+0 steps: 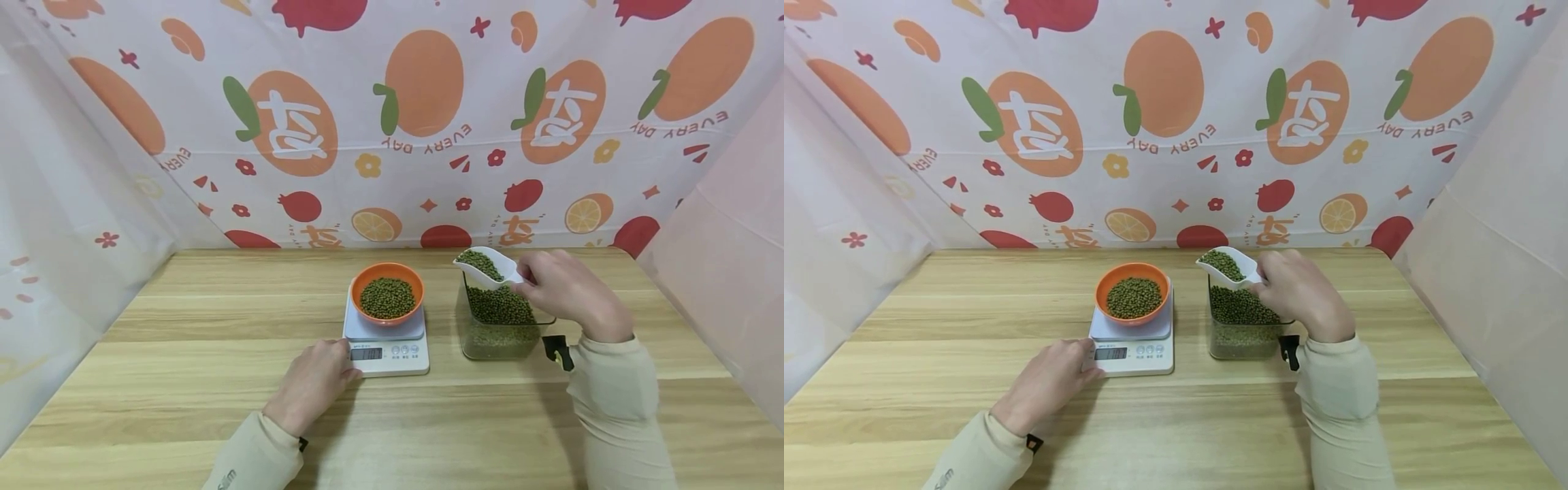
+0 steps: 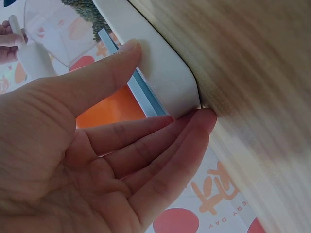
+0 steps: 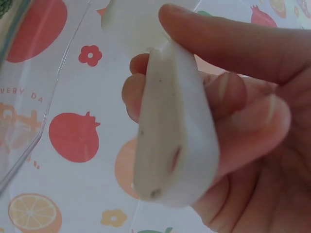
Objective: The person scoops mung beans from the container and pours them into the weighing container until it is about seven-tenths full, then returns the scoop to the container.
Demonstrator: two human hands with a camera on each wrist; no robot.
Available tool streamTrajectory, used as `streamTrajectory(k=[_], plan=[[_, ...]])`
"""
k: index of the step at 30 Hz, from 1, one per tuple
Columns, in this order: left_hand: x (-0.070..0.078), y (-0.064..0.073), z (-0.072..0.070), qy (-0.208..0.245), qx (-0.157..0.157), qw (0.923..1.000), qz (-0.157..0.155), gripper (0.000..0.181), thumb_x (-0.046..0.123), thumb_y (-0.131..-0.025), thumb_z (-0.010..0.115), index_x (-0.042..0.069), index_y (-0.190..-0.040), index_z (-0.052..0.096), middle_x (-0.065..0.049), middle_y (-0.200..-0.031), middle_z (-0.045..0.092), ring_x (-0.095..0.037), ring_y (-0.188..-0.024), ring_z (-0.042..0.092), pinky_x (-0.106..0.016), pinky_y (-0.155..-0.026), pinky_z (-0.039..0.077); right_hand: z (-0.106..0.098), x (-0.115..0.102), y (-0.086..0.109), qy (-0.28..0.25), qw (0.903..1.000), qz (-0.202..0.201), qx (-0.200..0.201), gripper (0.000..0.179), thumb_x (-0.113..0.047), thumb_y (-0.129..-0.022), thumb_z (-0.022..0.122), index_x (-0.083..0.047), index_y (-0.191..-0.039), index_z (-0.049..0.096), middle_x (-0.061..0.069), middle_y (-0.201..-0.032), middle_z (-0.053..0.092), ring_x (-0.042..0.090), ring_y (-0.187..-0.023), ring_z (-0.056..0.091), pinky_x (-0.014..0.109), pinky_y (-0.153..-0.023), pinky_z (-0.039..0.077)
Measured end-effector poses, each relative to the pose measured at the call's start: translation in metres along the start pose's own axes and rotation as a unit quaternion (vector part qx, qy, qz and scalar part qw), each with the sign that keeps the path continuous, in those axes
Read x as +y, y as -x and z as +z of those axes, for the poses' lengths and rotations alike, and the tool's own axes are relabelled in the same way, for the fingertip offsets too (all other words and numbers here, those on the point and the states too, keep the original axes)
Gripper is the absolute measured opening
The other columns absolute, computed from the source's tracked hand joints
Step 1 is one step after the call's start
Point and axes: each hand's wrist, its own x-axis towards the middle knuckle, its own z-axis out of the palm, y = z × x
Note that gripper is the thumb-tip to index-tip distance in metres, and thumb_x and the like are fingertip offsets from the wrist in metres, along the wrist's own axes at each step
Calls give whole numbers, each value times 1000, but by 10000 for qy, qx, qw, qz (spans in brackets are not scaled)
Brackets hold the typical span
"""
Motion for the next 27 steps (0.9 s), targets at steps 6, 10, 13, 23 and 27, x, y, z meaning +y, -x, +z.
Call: streamTrajectory(k=[6,10,13,23,27], plan=[[1,0,-1,-13,-79,10000,-50,28,10,-74,90,-1,-82,66,-6,-70,61,-14,-56,48,-31,-50,46,-1,-7,-3,19,10000,-81,53,22,-8,-91,73,-8,-75,58,0,-65,48,17,-60,45,33,-56,37],[0,0,-1,-43,-69,10000,-54,28,10,-74,90,-2,-82,66,-7,-70,62,-14,-56,48,-31,-50,46,-2,-12,-6,74,9997,-178,147,21,-7,-90,73,-8,-75,59,1,-66,48,19,-63,45,33,-57,36],[1,0,-1,-42,-40,10000,-37,28,11,-74,90,-1,-82,66,-7,-70,61,-14,-56,48,-32,-50,46,-1,-16,-9,87,9994,-269,195,19,-7,-90,74,-7,-77,60,1,-67,50,19,-64,46,33,-57,37],[1,-1,-1,8,-48,10000,-43,29,13,-73,91,0,-81,66,-6,-69,61,-14,-57,50,-33,-51,48,5,-25,-14,114,9978,-572,327,18,-7,-88,76,-7,-78,61,1,-69,53,20,-66,47,33,-59,37],[1,0,-1,14,-67,10000,-59,28,12,-73,90,0,-81,66,-6,-69,61,-14,-57,50,-33,-51,48,10,-27,-17,108,9967,-699,392,16,-6,-88,76,-5,-79,62,1,-68,52,20,-65,46,33,-59,37]])
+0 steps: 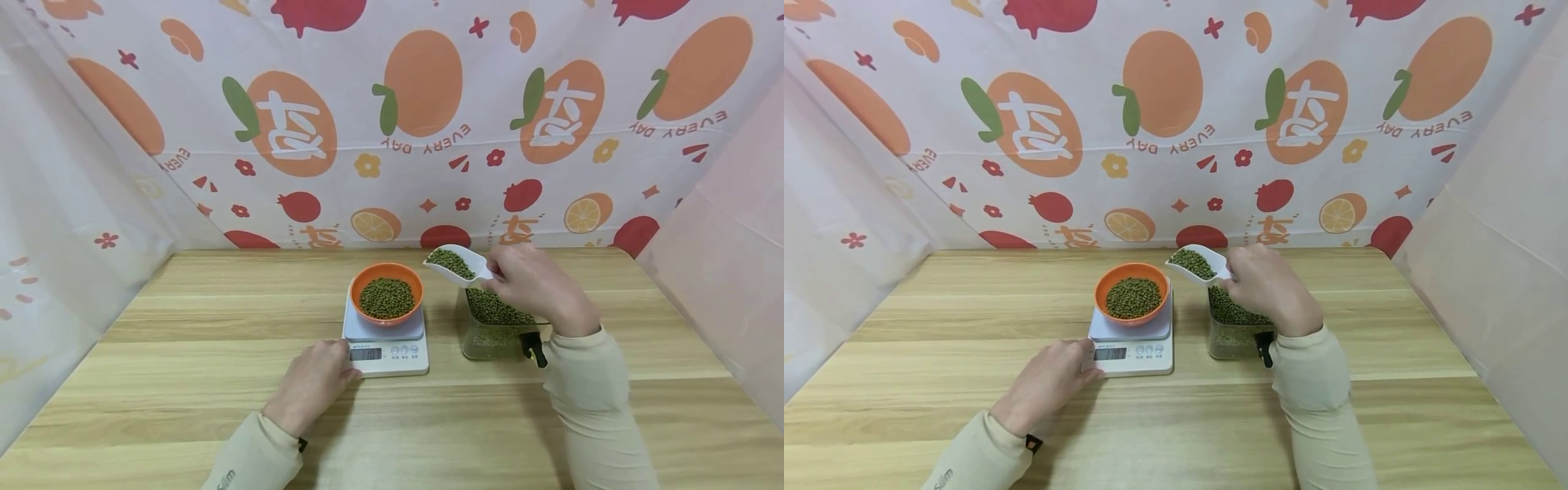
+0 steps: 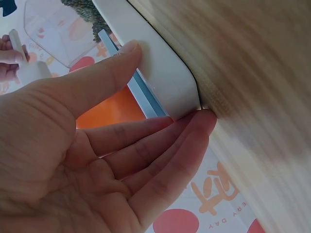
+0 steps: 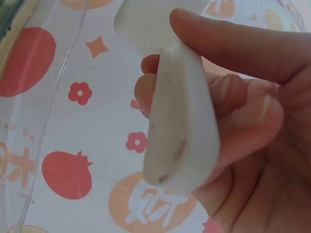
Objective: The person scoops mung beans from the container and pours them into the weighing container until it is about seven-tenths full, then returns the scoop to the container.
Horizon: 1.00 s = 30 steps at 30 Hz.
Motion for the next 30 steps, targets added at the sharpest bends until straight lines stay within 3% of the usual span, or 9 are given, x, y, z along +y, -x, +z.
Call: streamTrajectory(k=[13,24,30], plan=[[-1,0,0,-32,7,10000,29,28,12,-73,90,-1,-82,67,-6,-70,62,-14,-57,51,-32,-51,47,11,-15,-14,4,9998,-181,25,19,-2,-88,73,-5,-74,60,2,-65,48,21,-65,44,32,-59,35],[-1,0,1,-5,59,10000,49,28,10,-74,90,-3,-85,68,-8,-71,64,-13,-56,49,-32,-49,46,20,-29,-25,142,9997,111,-190,11,-8,-89,78,-2,-86,69,3,-74,60,21,-69,51,29,-59,43],[-2,0,2,16,63,10000,-6,29,11,-72,91,-1,-82,66,-6,-69,62,-14,-56,51,-34,-50,48,27,-33,-29,274,9994,-137,-138,12,-7,-86,80,-2,-81,71,3,-73,63,19,-68,53,31,-62,46]])
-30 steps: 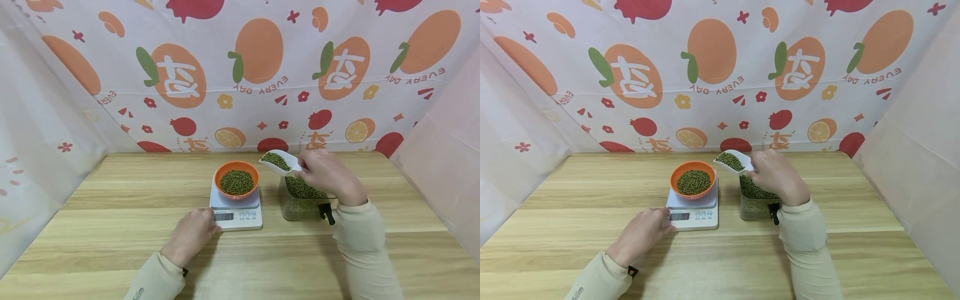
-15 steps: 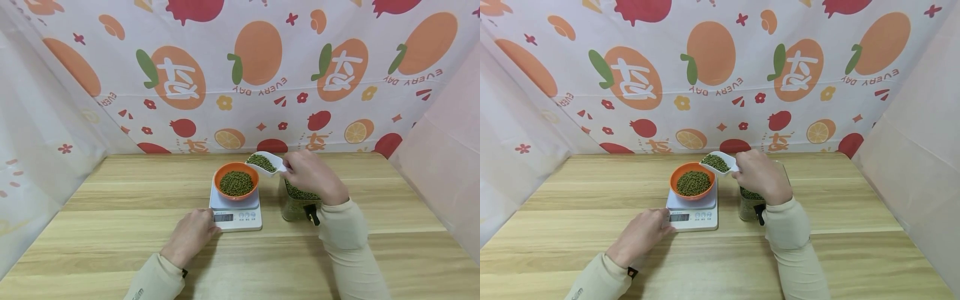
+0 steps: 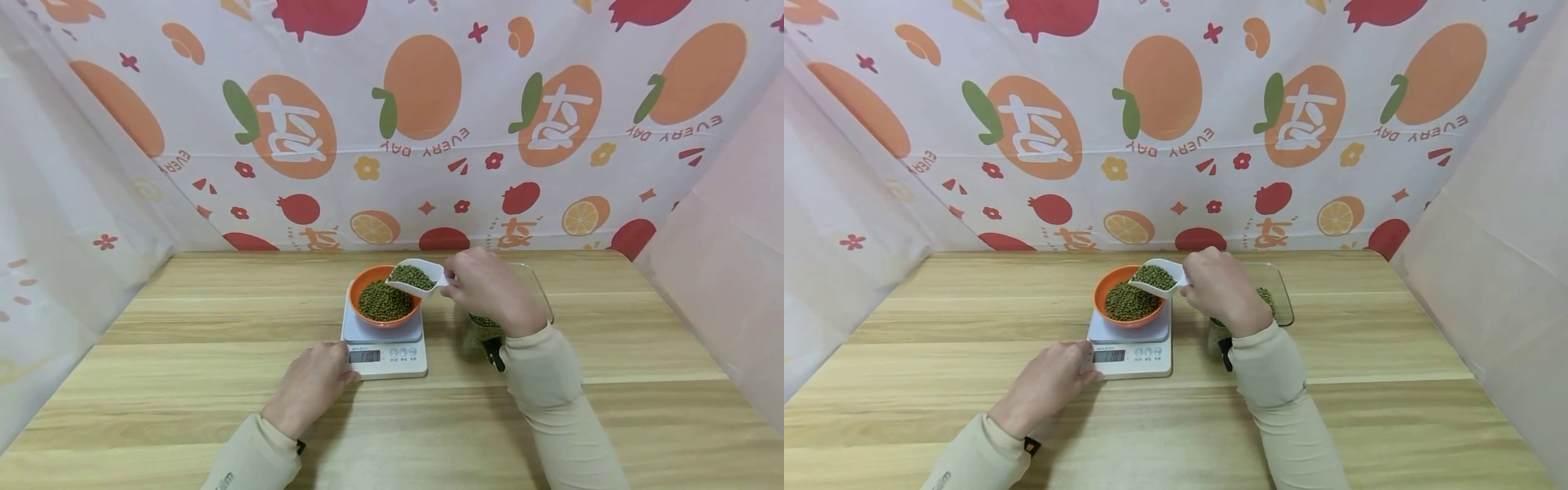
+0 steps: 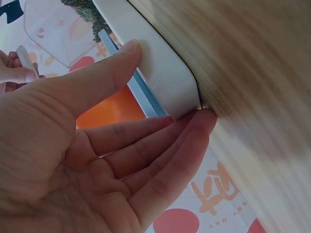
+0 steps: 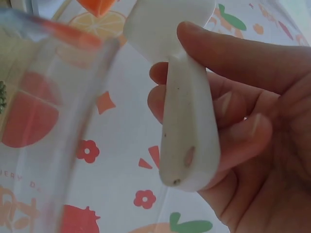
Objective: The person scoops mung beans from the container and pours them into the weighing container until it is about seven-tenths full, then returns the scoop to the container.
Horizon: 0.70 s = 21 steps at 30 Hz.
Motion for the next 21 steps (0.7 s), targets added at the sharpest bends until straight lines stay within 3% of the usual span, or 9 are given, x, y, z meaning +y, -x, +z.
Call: streamTrajectory(k=[21], plan=[[1,1,0,-51,51,10000,65,28,9,-74,90,-1,-82,65,-7,-69,62,-15,-56,50,-35,-49,46,6,-13,-5,914,9945,-122,494,10,-9,-80,87,-6,-82,77,3,-73,62,17,-64,55,34,-57,51]])
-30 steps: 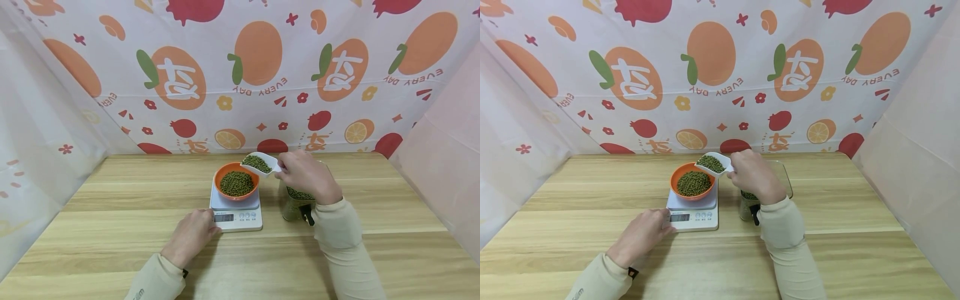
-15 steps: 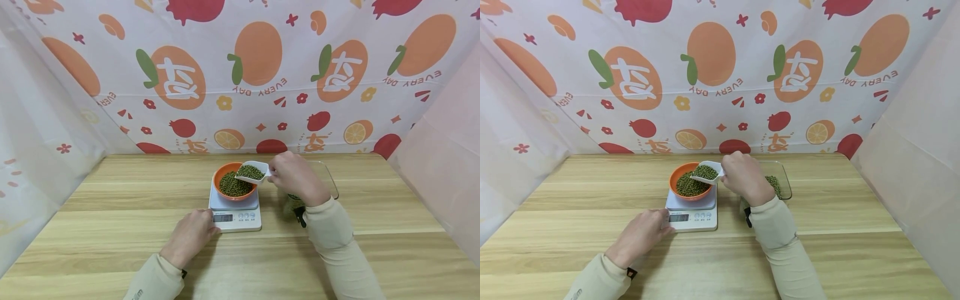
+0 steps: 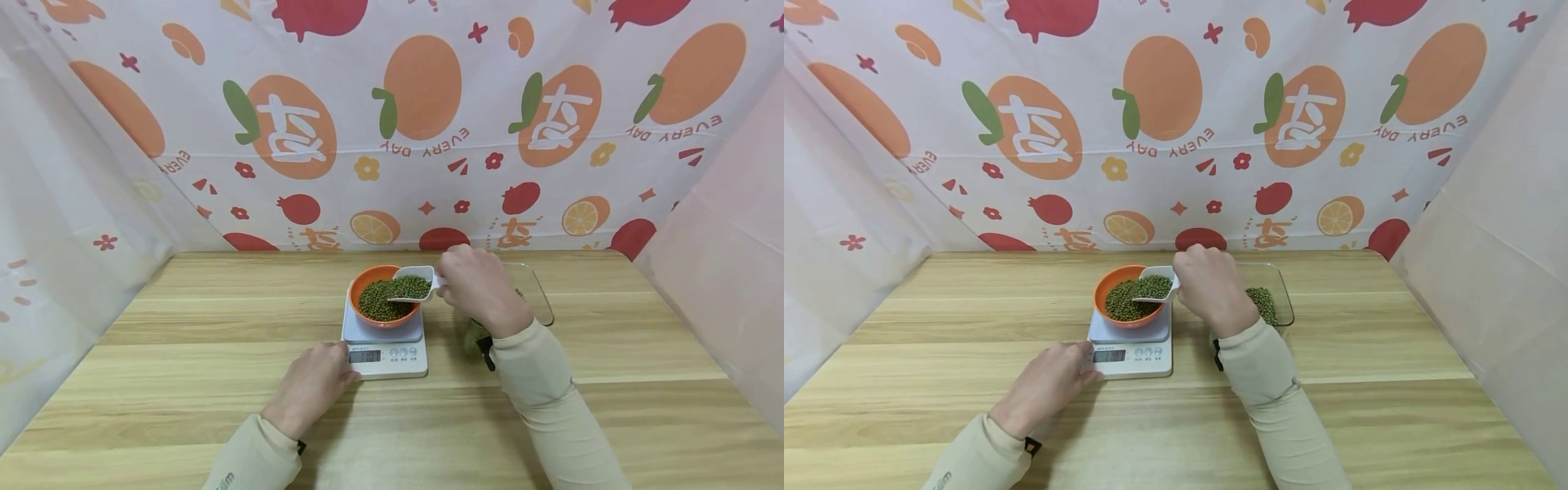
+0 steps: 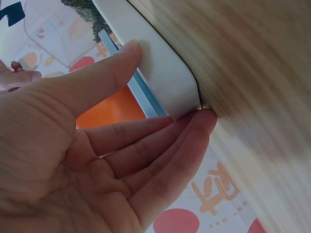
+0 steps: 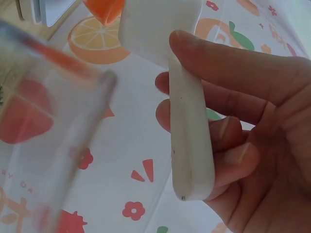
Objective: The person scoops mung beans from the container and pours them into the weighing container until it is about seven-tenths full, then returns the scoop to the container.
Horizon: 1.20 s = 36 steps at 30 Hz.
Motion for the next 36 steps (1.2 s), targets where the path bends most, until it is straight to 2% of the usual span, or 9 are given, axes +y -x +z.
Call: streamTrajectory(k=[5,10,17,21,28,36], plan=[[-1,-1,0,-22,-3,10000,9,28,10,-73,90,-1,-81,65,-7,-69,62,-15,-56,50,-35,-49,47,0,-1,-2,231,9996,-32,167,13,-9,-78,88,-5,-80,77,4,-72,62,18,-61,53,32,-52,47],[-1,-1,1,-38,8,10000,14,28,10,-73,90,-1,-82,66,-7,-70,62,-15,-56,50,-35,-49,46,-1,-2,-3,447,9984,-94,342,16,-8,-78,87,-7,-72,72,5,-70,59,18,-57,50,30,-48,42],[-3,-1,2,-63,38,10000,33,28,10,-74,90,-1,-83,66,-7,-69,62,-15,-56,50,-34,-49,46,-2,-2,-3,684,9961,-180,528,21,-3,-78,82,-8,-65,67,6,-66,56,19,-54,48,30,-45,37],[-3,-1,2,-78,48,9999,42,28,10,-74,90,-1,-82,66,-7,-69,62,-15,-56,50,-35,-48,46,-3,-2,-4,760,9948,-212,646,18,2,-78,77,-8,-66,69,5,-63,55,19,-54,47,29,-44,34],[-2,0,1,-97,16,9999,90,28,9,-74,90,-1,-82,65,-5,-66,59,-13,-55,46,-32,-48,43,-4,-2,-5,914,9925,-251,772,12,3,-76,78,-7,-73,74,6,-65,58,19,-52,48,31,-43,39],[-1,0,1,-99,-17,9999,79,28,9,-74,90,-1,-81,65,-4,-65,56,-14,-55,45,-32,-48,43,-6,-3,-6,1081,9899,-260,878,16,7,-77,72,-6,-69,71,8,-64,54,21,-49,46,31,-42,37]])
